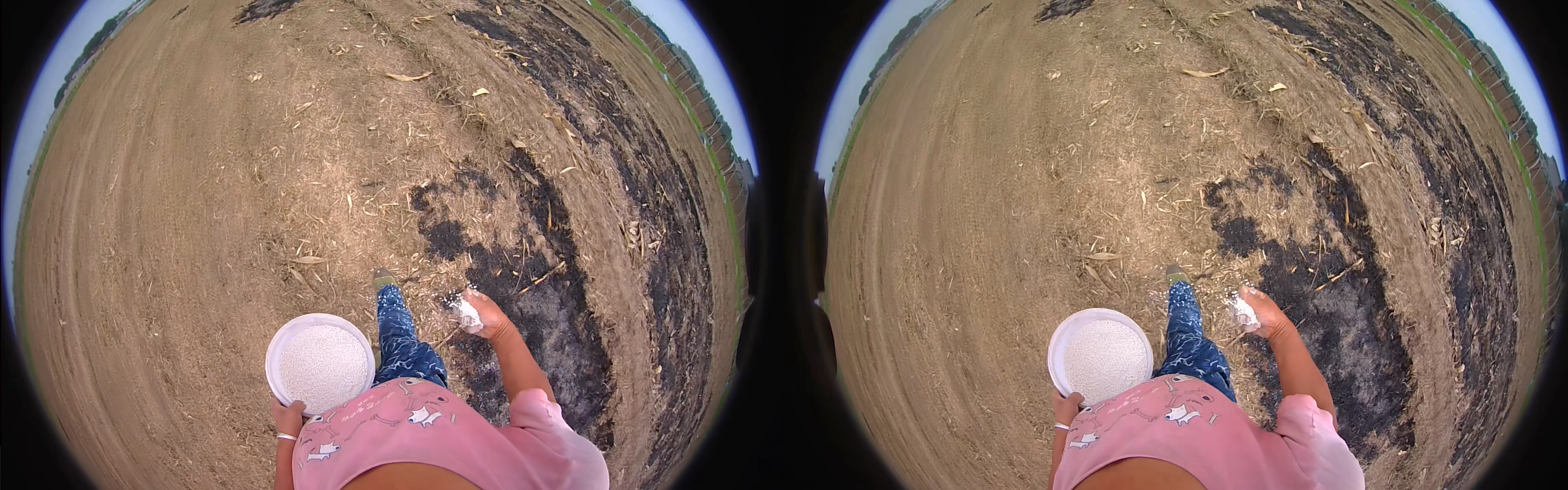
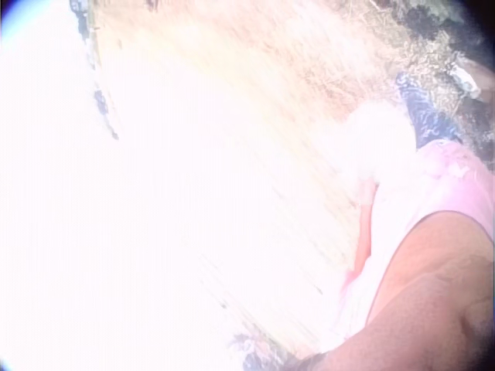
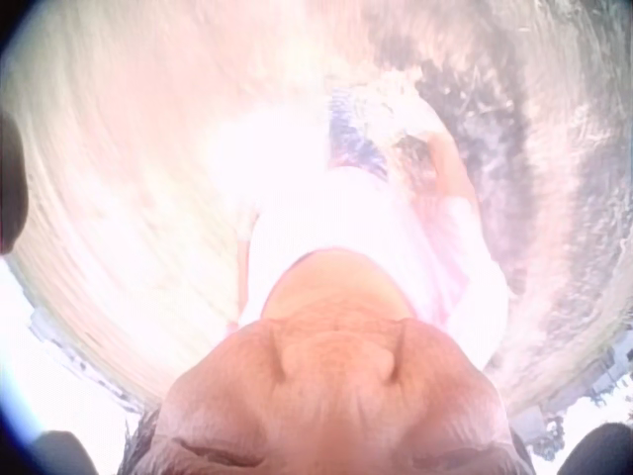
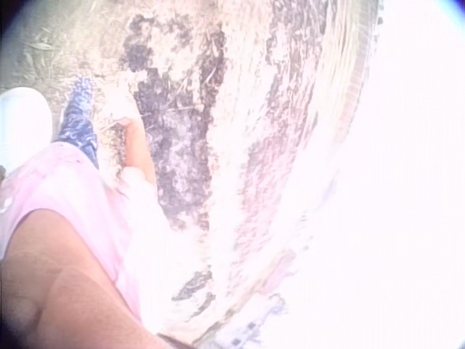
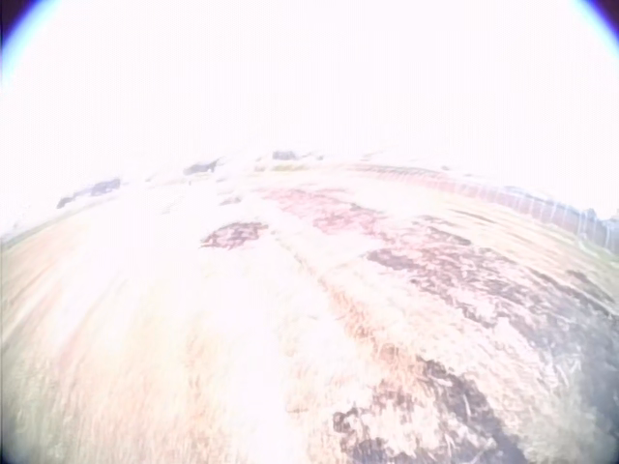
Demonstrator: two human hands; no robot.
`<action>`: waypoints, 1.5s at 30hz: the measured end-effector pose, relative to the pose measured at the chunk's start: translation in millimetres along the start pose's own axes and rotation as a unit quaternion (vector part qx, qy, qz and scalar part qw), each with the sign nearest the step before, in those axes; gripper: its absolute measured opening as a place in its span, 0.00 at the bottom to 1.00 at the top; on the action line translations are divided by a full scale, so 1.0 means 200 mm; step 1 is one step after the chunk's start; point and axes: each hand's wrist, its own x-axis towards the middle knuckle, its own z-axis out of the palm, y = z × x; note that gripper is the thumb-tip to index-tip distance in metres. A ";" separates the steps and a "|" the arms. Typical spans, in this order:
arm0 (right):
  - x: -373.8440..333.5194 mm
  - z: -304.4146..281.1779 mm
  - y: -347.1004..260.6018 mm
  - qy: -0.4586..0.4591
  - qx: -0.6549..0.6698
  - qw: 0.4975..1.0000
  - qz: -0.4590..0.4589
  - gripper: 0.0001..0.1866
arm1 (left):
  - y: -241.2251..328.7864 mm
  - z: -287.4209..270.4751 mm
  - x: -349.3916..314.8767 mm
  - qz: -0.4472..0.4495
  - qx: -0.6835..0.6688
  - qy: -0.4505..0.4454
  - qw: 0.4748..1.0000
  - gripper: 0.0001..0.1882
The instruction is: The person walks across a harvested field while holding a white bowl filled with seeds. They repeatedly scoop seeds with their right hand and scatter them onto the ground in a wide arc.
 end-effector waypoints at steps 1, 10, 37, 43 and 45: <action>-0.01 -0.31 -0.03 -0.052 0.066 0.996 0.020 0.11 | -0.04 -0.04 0.05 -0.009 0.021 -0.002 1.000 0.23; 0.23 -1.50 -0.54 0.460 0.306 0.815 -0.174 0.09 | 0.17 0.02 0.20 -0.045 0.066 0.063 0.995 0.22; 0.95 0.17 -2.00 0.040 -0.042 0.910 -0.410 0.36 | 0.37 0.28 0.68 -0.012 0.142 0.095 0.985 0.20; 1.16 0.95 -1.56 -0.029 -0.286 0.935 -0.206 0.23 | 0.78 0.55 0.63 -0.041 0.076 0.035 0.996 0.21; 1.23 0.99 -1.12 -0.171 -0.412 0.893 -0.065 0.22 | 1.02 0.70 0.53 -0.062 0.107 0.040 0.991 0.21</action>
